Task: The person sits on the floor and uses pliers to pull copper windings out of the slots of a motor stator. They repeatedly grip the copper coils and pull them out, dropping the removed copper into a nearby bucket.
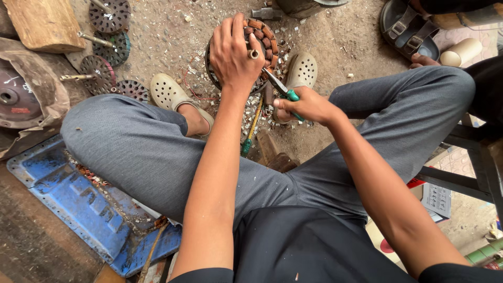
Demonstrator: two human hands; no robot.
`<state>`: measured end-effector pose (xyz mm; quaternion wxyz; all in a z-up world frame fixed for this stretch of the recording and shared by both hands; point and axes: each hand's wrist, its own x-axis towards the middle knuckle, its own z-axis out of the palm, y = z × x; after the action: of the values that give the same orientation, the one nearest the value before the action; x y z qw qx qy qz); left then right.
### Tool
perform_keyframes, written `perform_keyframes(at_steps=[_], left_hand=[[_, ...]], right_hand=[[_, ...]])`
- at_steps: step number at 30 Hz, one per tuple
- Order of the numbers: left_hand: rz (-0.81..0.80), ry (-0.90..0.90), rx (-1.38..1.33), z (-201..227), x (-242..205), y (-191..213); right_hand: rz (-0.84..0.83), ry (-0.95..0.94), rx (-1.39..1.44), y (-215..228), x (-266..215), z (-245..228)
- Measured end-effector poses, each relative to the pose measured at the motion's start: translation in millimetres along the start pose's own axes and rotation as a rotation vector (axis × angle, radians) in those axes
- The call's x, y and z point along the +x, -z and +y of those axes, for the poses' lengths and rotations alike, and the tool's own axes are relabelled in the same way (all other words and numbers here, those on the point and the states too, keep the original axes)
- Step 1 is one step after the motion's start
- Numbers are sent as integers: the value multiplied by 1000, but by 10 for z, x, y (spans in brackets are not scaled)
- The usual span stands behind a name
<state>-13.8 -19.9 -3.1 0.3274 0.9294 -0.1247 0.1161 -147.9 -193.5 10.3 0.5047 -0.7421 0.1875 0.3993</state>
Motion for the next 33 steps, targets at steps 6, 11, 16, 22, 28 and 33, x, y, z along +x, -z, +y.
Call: perform_keyframes(at_steps=[6, 11, 16, 22, 28, 33], left_hand=[[-22, 19, 11, 9, 16, -2], [-33, -6, 33, 7, 34, -55], [38, -45, 2, 40, 83, -18], [16, -21, 16, -15, 20, -47], [-7, 2, -3, -12, 48, -60], [-76, 46, 12, 9, 70, -72]], right_hand=[[-76, -121, 125, 73, 129, 94], [-427, -50, 571, 163, 251, 210], [-272, -137, 483, 149, 192, 173], [13, 108, 298, -351, 38, 327], [760, 438, -635, -579, -80, 197], [859, 265, -665, -640, -159, -3]])
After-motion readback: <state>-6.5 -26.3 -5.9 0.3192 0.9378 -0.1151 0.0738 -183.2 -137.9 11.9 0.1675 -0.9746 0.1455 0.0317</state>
